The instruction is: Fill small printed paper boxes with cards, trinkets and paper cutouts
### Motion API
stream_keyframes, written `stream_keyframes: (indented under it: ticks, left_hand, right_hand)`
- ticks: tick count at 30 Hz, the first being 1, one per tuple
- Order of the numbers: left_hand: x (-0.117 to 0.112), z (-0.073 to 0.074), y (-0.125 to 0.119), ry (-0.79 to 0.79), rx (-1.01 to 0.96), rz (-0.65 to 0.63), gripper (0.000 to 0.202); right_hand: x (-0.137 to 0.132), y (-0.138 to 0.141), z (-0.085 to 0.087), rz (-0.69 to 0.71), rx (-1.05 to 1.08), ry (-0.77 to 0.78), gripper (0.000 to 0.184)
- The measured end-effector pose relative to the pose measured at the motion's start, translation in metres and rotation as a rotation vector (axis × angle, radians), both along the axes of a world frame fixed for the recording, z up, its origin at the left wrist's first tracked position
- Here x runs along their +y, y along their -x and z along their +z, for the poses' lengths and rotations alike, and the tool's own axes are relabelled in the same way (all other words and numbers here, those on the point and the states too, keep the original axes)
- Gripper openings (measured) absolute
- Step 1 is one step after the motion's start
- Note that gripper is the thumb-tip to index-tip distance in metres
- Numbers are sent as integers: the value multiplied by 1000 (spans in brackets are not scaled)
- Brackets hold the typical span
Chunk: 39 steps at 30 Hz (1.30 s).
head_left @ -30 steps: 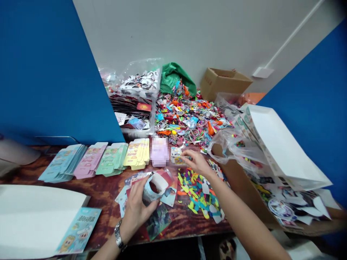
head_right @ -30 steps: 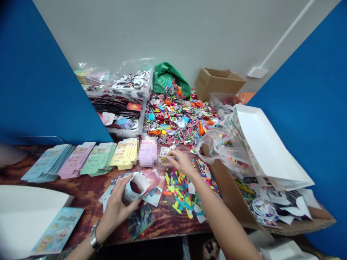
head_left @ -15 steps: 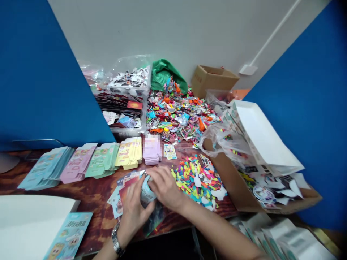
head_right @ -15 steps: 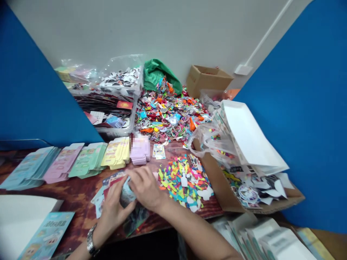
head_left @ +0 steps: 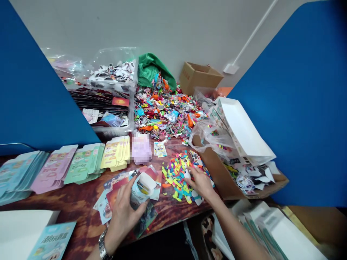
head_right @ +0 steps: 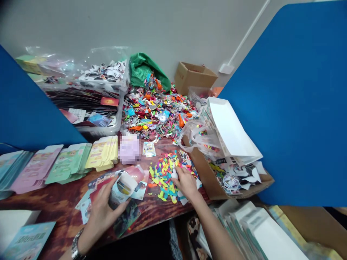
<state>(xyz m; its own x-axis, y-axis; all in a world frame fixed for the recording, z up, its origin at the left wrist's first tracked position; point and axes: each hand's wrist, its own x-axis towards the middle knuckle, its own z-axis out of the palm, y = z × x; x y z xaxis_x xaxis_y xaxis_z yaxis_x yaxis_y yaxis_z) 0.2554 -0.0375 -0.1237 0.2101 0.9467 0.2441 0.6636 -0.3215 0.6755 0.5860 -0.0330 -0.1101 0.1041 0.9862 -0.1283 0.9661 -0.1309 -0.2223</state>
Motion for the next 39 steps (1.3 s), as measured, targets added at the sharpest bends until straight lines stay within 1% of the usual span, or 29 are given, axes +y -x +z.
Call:
stream_keyframes:
  ticks: [3, 6, 8, 10, 11, 14, 17, 20, 23, 27, 28, 30, 33, 35, 36, 37, 39]
  left_hand:
    - [0, 1, -3, 8, 0, -20, 72]
    - [0, 1, -3, -3, 15, -8, 71]
    - [-1, 0, -2, -6, 24, -4, 71]
    - [-3, 1, -3, -3, 27, -11, 70]
    - [-3, 1, -4, -5, 26, -16, 70]
    - [-4, 4, -5, -11, 21, -36, 72]
    - [-4, 7, -7, -13, 19, -48, 72]
    - [-2, 9, -10, -18, 27, -47, 70]
    - [-1, 9, -14, -24, 40, -53, 69]
    - [-1, 10, -18, -51, 70, -44, 70]
    - [-1, 10, -18, -62, 81, -39, 70]
    - [-1, 11, -20, -83, 106, -31, 69]
    - [-3, 12, -23, -129, 147, -22, 70]
    - [-4, 11, -23, -165, 188, -23, 73]
    - [-5, 10, -23, -177, 209, -26, 75]
    - [-5, 8, -22, -181, 227, -30, 77]
    - [-6, 6, -19, -183, 244, -31, 78]
  right_hand:
    - [-5, -1, -6, -5, 43, -17, 35]
    - [-3, 3, -2, 27, 164, -57, 27]
    - [2, 5, 0, 61, 219, -27, 28]
    - [7, 8, -2, 68, 183, 14, 29]
    - [10, 9, -3, 63, 144, 26, 26]
    - [16, 11, -3, 60, 56, 30, 13]
    - [19, 10, 8, 107, 139, -34, 20]
    - [21, 14, 28, 140, 380, -78, 25]
    - [25, 23, 47, 192, 535, -50, 26]
    - [27, 46, 63, 258, 586, -10, 25]
    - [27, 54, 65, 290, 589, 2, 24]
    - [26, 72, 68, 402, 550, 18, 19]
    - [27, 101, 68, 581, 361, 15, 9]
    - [27, 116, 66, 633, 220, 24, 6]
    - [27, 121, 64, 644, 182, 25, 6]
    - [27, 125, 63, 655, 178, 18, 6]
    - [27, 128, 62, 669, 257, -19, 6]
